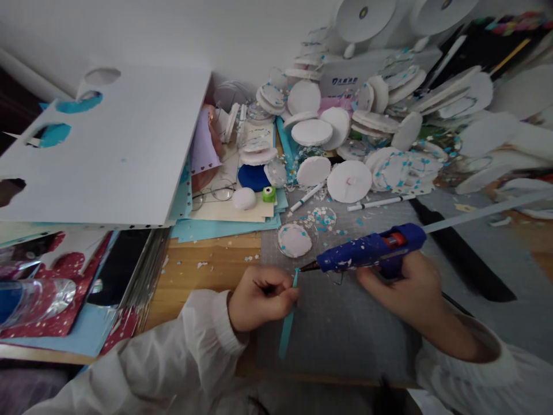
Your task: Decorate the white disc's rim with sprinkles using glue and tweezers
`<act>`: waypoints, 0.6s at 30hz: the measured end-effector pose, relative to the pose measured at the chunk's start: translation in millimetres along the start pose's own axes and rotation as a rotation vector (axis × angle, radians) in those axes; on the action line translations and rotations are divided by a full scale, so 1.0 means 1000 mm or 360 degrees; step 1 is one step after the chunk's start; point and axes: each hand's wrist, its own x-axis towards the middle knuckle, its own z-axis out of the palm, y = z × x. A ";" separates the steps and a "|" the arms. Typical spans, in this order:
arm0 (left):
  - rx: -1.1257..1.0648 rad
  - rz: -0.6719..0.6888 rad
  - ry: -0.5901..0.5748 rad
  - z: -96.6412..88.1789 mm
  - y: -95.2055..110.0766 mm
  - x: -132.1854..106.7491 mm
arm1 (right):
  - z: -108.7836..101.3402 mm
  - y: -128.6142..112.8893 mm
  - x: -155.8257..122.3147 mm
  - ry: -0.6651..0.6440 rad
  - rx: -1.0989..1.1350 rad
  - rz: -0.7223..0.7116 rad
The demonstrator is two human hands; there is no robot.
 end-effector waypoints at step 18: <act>0.0019 -0.0025 -0.0013 0.000 0.003 0.001 | -0.001 -0.001 0.001 -0.0020 0.0012 0.0085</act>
